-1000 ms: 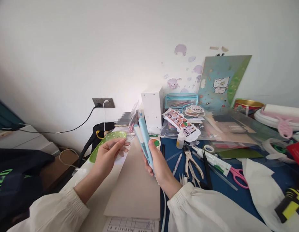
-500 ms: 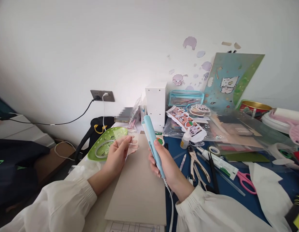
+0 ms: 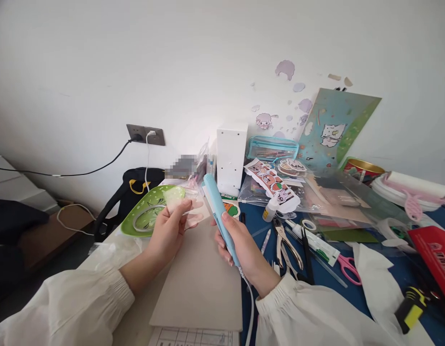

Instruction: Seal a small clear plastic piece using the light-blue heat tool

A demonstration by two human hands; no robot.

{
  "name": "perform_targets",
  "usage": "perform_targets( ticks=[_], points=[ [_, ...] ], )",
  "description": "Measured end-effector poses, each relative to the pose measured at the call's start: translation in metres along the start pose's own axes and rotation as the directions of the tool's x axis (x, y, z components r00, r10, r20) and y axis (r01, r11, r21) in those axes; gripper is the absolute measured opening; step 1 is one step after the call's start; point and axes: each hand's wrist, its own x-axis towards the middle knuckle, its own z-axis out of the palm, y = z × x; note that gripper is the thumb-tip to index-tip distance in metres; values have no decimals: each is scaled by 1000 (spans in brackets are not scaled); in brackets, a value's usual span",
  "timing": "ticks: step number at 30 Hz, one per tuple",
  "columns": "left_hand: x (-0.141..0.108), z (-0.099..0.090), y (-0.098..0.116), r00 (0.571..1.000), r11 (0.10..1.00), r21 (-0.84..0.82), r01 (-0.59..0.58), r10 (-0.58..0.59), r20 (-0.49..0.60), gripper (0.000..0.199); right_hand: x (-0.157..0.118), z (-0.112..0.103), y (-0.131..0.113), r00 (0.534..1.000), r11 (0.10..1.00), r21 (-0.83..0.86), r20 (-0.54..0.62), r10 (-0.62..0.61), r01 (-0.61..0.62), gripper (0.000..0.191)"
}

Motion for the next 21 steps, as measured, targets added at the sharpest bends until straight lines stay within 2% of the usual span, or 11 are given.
perform_targets(
  ticks=[21],
  points=[
    [-1, 4, -1, 998, 999, -26, -26, 24, -64, 23, 2, 2, 5, 1000, 996, -92, -11, 7, -8, 48]
  ],
)
